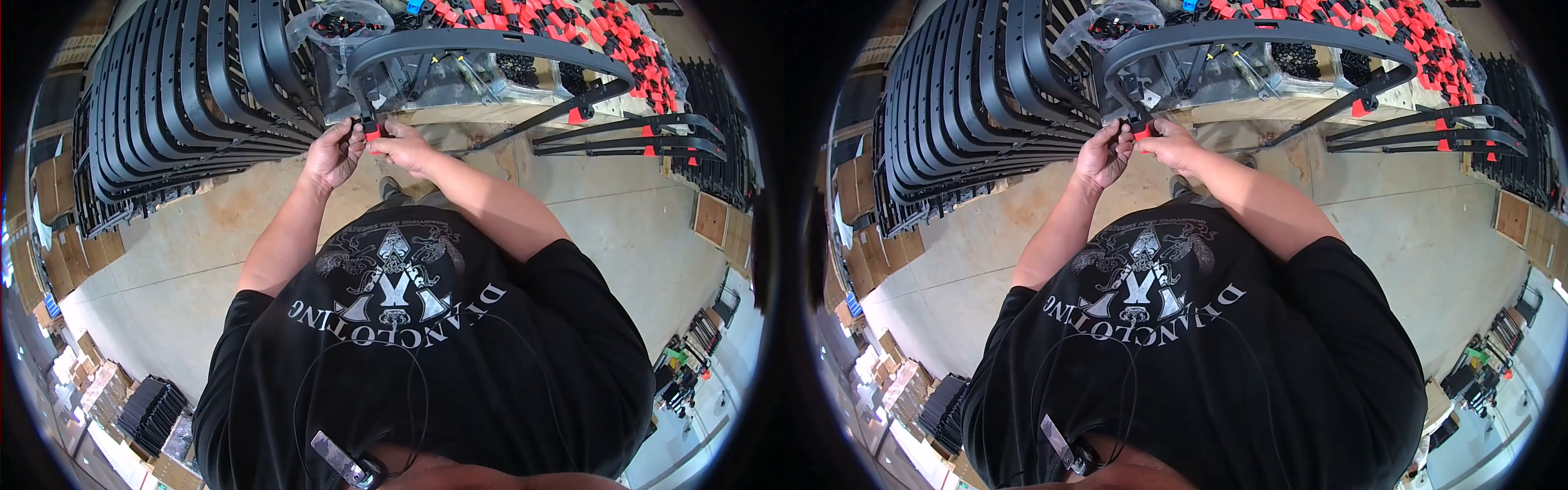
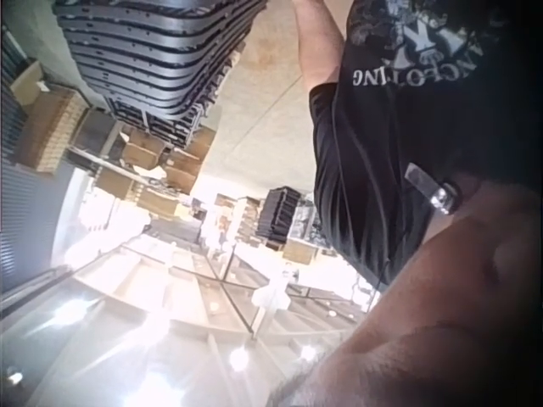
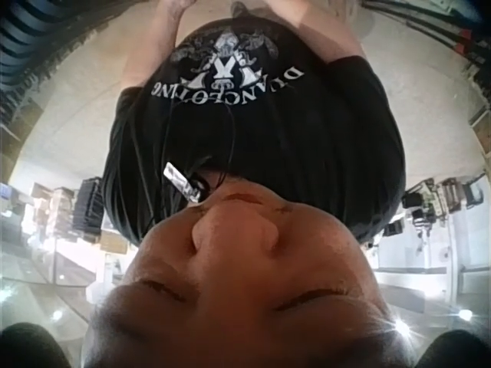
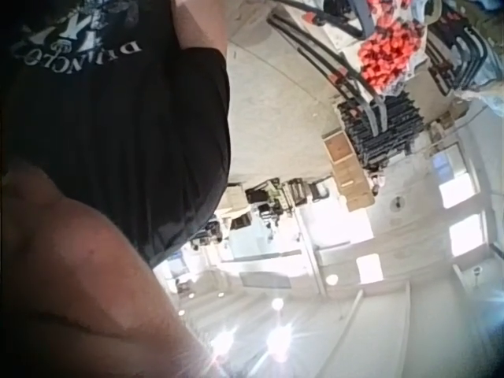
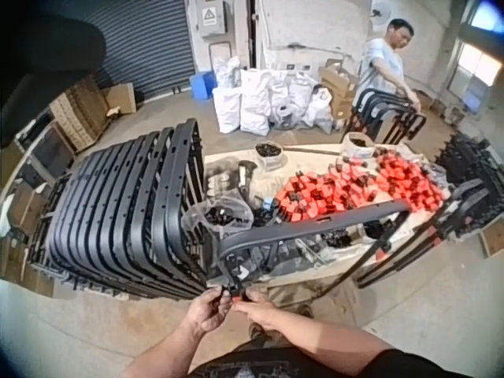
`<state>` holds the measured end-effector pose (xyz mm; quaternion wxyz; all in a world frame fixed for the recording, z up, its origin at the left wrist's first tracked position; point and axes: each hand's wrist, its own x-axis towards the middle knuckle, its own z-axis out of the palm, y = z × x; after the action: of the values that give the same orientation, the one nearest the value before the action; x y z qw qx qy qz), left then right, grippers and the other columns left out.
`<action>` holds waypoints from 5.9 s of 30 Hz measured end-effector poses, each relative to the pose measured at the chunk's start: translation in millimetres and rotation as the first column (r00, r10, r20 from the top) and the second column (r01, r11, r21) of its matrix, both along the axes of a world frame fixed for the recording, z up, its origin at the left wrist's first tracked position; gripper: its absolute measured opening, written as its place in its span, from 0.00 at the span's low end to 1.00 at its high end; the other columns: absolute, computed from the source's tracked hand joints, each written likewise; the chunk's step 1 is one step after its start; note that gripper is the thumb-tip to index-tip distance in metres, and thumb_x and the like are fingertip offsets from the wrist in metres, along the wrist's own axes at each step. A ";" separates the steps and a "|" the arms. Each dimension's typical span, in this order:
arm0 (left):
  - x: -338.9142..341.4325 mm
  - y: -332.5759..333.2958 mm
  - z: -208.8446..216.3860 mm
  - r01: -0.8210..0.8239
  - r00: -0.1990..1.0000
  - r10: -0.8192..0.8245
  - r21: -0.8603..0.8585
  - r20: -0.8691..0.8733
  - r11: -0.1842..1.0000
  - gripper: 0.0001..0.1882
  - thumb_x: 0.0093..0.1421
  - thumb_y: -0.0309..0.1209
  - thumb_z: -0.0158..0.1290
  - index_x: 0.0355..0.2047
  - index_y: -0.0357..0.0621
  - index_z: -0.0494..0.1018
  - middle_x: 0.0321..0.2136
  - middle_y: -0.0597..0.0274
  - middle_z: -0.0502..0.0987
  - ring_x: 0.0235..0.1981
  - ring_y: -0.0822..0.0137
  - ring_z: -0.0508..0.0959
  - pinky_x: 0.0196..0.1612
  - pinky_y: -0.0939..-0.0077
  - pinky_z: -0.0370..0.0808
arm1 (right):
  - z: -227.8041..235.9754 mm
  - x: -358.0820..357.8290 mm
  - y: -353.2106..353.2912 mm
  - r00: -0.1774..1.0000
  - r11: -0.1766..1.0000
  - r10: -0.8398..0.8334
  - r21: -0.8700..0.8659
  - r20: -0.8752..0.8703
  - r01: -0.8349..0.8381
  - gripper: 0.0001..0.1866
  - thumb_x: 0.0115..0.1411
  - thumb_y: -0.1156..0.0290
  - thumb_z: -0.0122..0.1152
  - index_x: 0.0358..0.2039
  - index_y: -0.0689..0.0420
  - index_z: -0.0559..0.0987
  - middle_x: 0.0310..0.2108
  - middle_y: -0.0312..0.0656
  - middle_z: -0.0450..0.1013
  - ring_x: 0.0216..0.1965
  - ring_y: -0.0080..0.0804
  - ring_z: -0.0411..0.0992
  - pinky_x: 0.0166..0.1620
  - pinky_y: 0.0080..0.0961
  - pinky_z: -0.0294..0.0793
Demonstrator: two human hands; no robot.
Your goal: Assembling plastic caps and fasteners onto metal furniture frames at a warehouse workstation.
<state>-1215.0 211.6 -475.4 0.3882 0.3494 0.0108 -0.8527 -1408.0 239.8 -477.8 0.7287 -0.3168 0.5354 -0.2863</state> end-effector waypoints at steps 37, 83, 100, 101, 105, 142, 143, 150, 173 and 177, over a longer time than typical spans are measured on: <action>-28.5 40.0 70.4 0.924 0.183 0.584 -0.341 0.791 0.173 0.12 0.53 0.30 0.65 0.39 0.43 0.82 0.43 0.55 0.78 0.48 0.51 0.75 0.53 0.61 0.73 | 45.1 -28.1 0.0 0.817 0.954 -0.266 0.263 0.512 0.145 0.24 0.67 0.48 0.56 0.48 0.56 0.78 0.44 0.43 0.78 0.46 0.32 0.77 0.48 0.34 0.75; -38.3 -13.1 74.5 0.900 -0.379 0.245 0.294 0.893 0.322 0.21 0.71 0.40 0.40 0.39 0.37 0.78 0.39 0.39 0.81 0.44 0.42 0.80 0.49 0.51 0.76 | 23.6 -15.6 -37.2 0.992 0.992 -0.023 -0.123 -0.126 0.008 0.17 0.67 0.63 0.59 0.30 0.66 0.79 0.23 0.39 0.74 0.21 0.28 0.72 0.26 0.29 0.74; -41.0 -16.4 80.0 0.890 -0.409 0.202 0.340 0.890 0.305 0.21 0.71 0.40 0.40 0.39 0.37 0.78 0.40 0.41 0.81 0.45 0.43 0.79 0.50 0.51 0.75 | 5.2 -21.6 -33.1 0.993 0.934 -0.074 -0.354 -0.091 0.037 0.14 0.57 0.75 0.69 0.44 0.63 0.82 0.36 0.43 0.80 0.36 0.26 0.77 0.41 0.26 0.78; -40.2 -15.7 79.4 0.888 -0.415 0.204 0.345 0.887 0.305 0.21 0.71 0.40 0.40 0.39 0.37 0.78 0.40 0.41 0.81 0.45 0.43 0.79 0.50 0.51 0.75 | 11.9 -22.8 -32.9 0.992 0.946 -0.056 -0.325 -0.111 0.017 0.14 0.57 0.75 0.69 0.43 0.64 0.82 0.37 0.43 0.80 0.36 0.26 0.77 0.41 0.25 0.78; -41.1 -15.4 79.8 0.889 -0.407 0.189 0.340 0.894 0.308 0.21 0.71 0.40 0.40 0.39 0.37 0.78 0.40 0.41 0.81 0.46 0.43 0.79 0.50 0.51 0.75 | 5.4 -24.0 -32.1 0.994 0.929 -0.072 -0.368 -0.081 0.037 0.13 0.57 0.74 0.70 0.42 0.64 0.82 0.36 0.43 0.80 0.36 0.26 0.77 0.42 0.23 0.78; -38.4 -15.7 69.8 0.907 -0.391 0.261 0.320 0.883 0.275 0.21 0.70 0.39 0.39 0.39 0.35 0.77 0.40 0.39 0.80 0.44 0.41 0.79 0.50 0.49 0.75 | 21.2 -1.2 -30.1 0.835 0.928 -0.111 -0.357 -0.539 -0.107 0.27 0.68 0.51 0.47 0.46 0.65 0.80 0.45 0.63 0.77 0.51 0.60 0.74 0.56 0.46 0.71; -38.2 -15.2 69.6 0.912 -0.375 0.269 0.301 0.887 0.280 0.20 0.71 0.39 0.40 0.38 0.35 0.77 0.38 0.37 0.80 0.43 0.39 0.79 0.49 0.48 0.74 | 21.7 -1.8 -30.9 0.823 0.909 -0.115 -0.392 -0.557 -0.139 0.27 0.68 0.51 0.47 0.47 0.64 0.80 0.46 0.63 0.77 0.51 0.61 0.74 0.56 0.46 0.71; -39.4 -15.4 70.1 0.909 -0.379 0.261 0.303 0.888 0.286 0.20 0.71 0.38 0.40 0.39 0.35 0.76 0.36 0.37 0.80 0.42 0.37 0.78 0.47 0.47 0.74 | 25.4 -0.7 -28.6 0.816 0.903 -0.089 -0.392 -0.571 -0.176 0.25 0.68 0.54 0.47 0.45 0.64 0.80 0.43 0.61 0.78 0.48 0.60 0.75 0.54 0.47 0.72; -43.0 -11.4 63.2 0.896 -0.389 0.272 0.292 0.880 0.335 0.22 0.72 0.40 0.38 0.39 0.33 0.75 0.39 0.37 0.80 0.43 0.39 0.79 0.49 0.49 0.75 | 0.6 -151.9 -103.5 0.213 0.966 0.174 0.125 -0.961 -0.228 0.21 0.62 0.67 0.54 0.53 0.63 0.79 0.60 0.53 0.72 0.58 0.45 0.75 0.55 0.39 0.78; -32.9 -10.8 46.4 0.905 -0.365 0.286 0.265 0.886 0.334 0.22 0.72 0.40 0.38 0.40 0.34 0.75 0.39 0.36 0.80 0.43 0.38 0.79 0.49 0.48 0.75 | 9.8 -147.6 -99.5 0.241 0.946 0.216 0.142 -0.946 -0.291 0.24 0.64 0.60 0.49 0.51 0.63 0.80 0.55 0.53 0.76 0.56 0.49 0.76 0.57 0.40 0.76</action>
<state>-1247.9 200.8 -429.0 -0.0430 0.5930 -0.7687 -0.2360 -1555.6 140.3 -468.0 0.2912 -0.5289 0.7947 0.0634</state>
